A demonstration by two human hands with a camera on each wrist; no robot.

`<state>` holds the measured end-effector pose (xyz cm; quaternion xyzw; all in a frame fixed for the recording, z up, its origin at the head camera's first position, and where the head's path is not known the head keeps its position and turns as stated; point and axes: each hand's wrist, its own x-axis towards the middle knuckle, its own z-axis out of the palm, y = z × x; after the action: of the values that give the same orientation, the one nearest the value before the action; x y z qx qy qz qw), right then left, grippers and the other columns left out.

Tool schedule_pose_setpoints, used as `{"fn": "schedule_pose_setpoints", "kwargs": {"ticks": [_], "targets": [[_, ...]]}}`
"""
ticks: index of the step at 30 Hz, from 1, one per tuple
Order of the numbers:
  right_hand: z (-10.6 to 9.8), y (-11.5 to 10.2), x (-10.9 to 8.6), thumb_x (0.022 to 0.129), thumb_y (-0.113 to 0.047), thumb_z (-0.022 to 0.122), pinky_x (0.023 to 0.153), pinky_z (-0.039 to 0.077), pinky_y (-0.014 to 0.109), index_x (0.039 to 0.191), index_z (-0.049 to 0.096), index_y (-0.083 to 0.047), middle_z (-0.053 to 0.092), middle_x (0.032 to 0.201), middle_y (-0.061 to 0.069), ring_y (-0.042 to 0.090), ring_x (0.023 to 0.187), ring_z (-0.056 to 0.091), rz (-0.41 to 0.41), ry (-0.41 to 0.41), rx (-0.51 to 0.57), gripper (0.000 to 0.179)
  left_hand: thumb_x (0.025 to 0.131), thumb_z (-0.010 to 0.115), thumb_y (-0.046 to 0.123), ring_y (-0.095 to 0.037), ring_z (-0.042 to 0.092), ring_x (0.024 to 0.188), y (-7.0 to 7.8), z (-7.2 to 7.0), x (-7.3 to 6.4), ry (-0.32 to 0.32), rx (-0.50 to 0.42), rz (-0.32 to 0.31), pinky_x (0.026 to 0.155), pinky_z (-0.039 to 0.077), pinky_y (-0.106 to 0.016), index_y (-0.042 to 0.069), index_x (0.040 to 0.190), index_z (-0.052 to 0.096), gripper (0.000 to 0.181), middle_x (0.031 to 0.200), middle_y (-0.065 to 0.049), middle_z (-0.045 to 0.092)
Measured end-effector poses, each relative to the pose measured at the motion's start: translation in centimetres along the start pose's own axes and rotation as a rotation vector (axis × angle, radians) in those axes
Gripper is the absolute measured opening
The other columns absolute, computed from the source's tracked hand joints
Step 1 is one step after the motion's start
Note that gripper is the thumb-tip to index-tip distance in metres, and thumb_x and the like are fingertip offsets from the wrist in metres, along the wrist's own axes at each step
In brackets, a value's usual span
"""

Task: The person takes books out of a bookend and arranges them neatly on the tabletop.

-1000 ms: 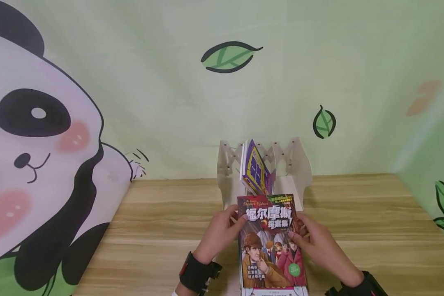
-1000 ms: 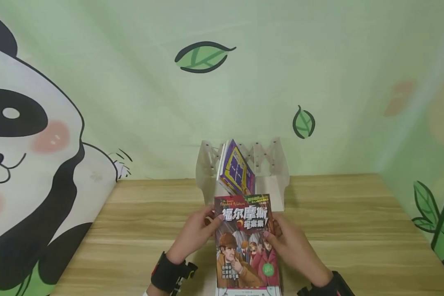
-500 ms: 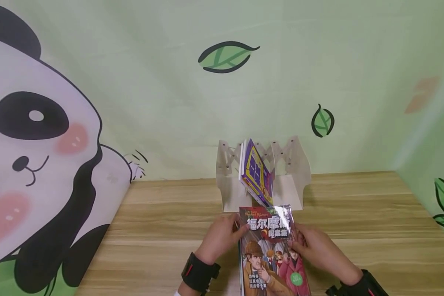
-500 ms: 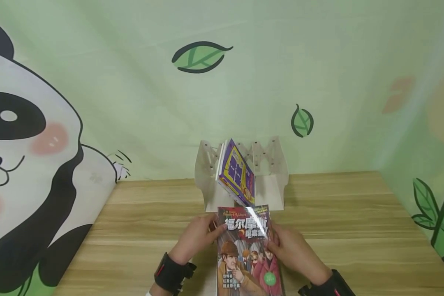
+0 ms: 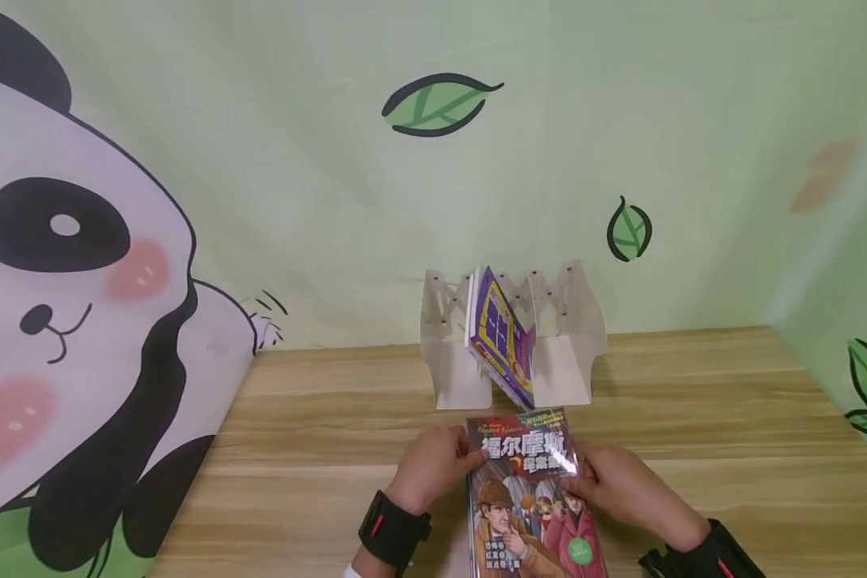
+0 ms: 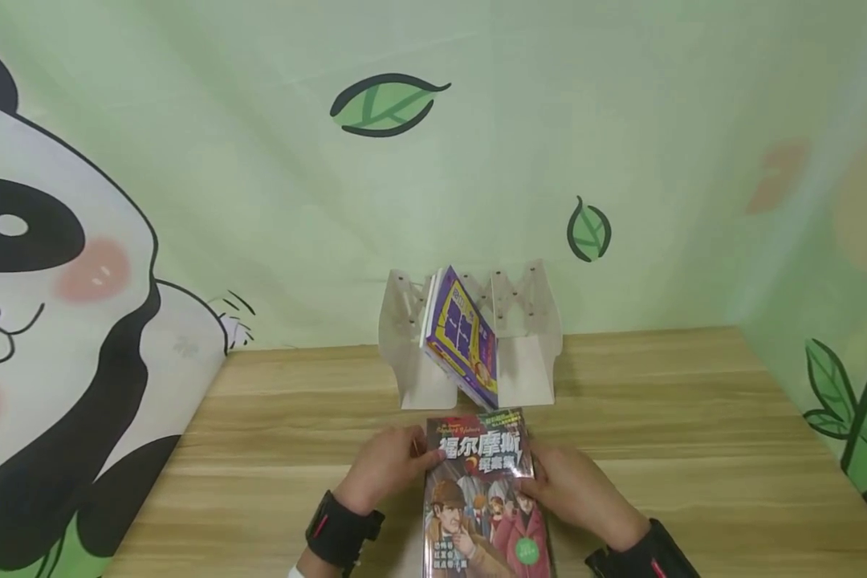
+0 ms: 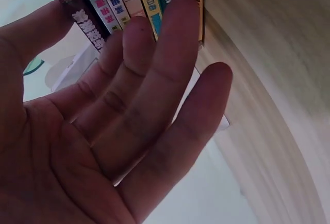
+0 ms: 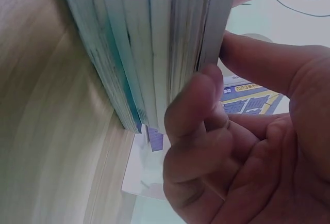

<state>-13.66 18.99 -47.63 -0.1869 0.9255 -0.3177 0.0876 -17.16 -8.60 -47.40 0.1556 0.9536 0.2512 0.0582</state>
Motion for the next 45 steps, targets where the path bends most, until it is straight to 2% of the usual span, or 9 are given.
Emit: {"fn": "schedule_pose_setpoints", "kwargs": {"ticks": [4,18,23,30,34,37,40,42,45], "targets": [[0.0,0.0,0.1,0.089,-0.026,0.071,0.051,0.037,0.020,0.112,0.063,-0.001,0.051,0.066,-0.007,0.003,0.058,0.045,0.016,-0.013,0.020,0.035,0.088,0.069,0.045,-0.008,0.041,0.049,-0.3,0.1,0.1,-0.016,-0.009,-0.019,0.044,0.032,-0.023,0.017,0.065,0.057,0.038,0.055,0.009,0.047],[-0.3,0.0,0.0,0.082,-0.028,0.078,0.047,0.036,0.019,0.128,0.052,0.007,0.054,0.066,-0.008,0.001,0.054,0.045,0.025,-0.043,0.070,0.063,0.082,0.073,0.047,-0.007,0.042,0.048,-0.6,-0.1,0.3,-0.065,-0.022,-0.018,0.044,0.033,-0.023,0.019,0.062,0.056,0.039,0.055,0.010,0.049],[-0.3,0.0,-0.1,0.081,-0.030,0.079,0.047,0.036,0.019,0.128,0.053,0.006,0.054,0.066,-0.008,0.002,0.054,0.045,0.047,-0.044,0.064,0.064,0.081,0.074,0.048,-0.008,0.044,0.049,-0.8,0.0,0.3,-0.070,-0.036,-0.028,0.045,0.035,-0.024,0.019,0.063,0.058,0.038,0.056,0.009,0.051],[-0.7,-0.1,-0.2,0.082,-0.037,0.078,0.048,0.038,0.021,0.142,0.046,0.000,0.056,0.068,-0.009,0.004,0.055,0.047,0.108,-0.025,0.011,0.078,0.083,0.072,0.051,-0.013,0.055,0.062,-1.4,-0.6,0.2,-0.072,-0.078,-0.102,0.054,0.044,-0.030,0.011,0.100,0.065,0.044,0.077,0.002,0.065],[-1.1,0.0,-0.2,0.089,-0.038,0.070,0.050,0.037,0.020,0.146,0.042,-0.003,0.056,0.072,-0.009,0.004,0.056,0.045,0.121,0.028,-0.023,0.072,0.084,0.069,0.053,-0.016,0.061,0.072,-1.8,-1.2,0.3,-0.050,-0.070,-0.123,0.063,0.048,-0.035,0.009,0.118,0.062,0.056,0.090,-0.004,0.070],[-1.3,0.1,-0.2,0.094,-0.038,0.065,0.051,0.038,0.022,0.147,0.041,-0.006,0.058,0.083,-0.004,0.007,0.061,0.046,0.125,0.065,-0.021,0.066,0.085,0.069,0.053,-0.023,0.065,0.082,-2.1,-1.5,0.3,-0.033,-0.078,-0.120,0.071,0.052,-0.041,0.010,0.124,0.060,0.059,0.100,-0.010,0.072],[-1.3,0.2,-0.2,0.093,-0.041,0.065,0.061,0.050,0.029,0.148,0.040,-0.010,0.063,0.109,0.008,0.017,0.080,0.061,0.113,0.098,-0.028,0.068,0.086,0.068,0.052,-0.029,0.067,0.094,-2.2,-1.6,0.3,-0.017,-0.087,-0.093,0.076,0.053,-0.046,0.010,0.129,0.057,0.061,0.113,-0.014,0.070],[-1.1,0.3,-0.2,0.089,-0.044,0.069,0.074,0.056,0.042,0.149,0.038,-0.013,0.057,0.130,0.015,0.029,0.100,0.064,0.085,0.122,-0.040,0.074,0.087,0.068,0.051,-0.033,0.066,0.103,-2.2,-1.6,0.3,-0.002,-0.091,-0.078,0.081,0.053,-0.050,0.010,0.133,0.055,0.063,0.123,-0.015,0.067],[-0.9,0.3,-0.3,0.083,-0.048,0.074,0.086,0.053,0.059,0.152,0.036,-0.019,0.041,0.149,0.019,0.045,0.123,0.053,0.030,0.154,-0.063,0.084,0.087,0.067,0.052,-0.037,0.060,0.118,-2.1,-1.5,0.3,0.019,-0.086,-0.070,0.092,0.051,-0.054,0.012,0.142,0.047,0.071,0.138,-0.016,0.058]]}}
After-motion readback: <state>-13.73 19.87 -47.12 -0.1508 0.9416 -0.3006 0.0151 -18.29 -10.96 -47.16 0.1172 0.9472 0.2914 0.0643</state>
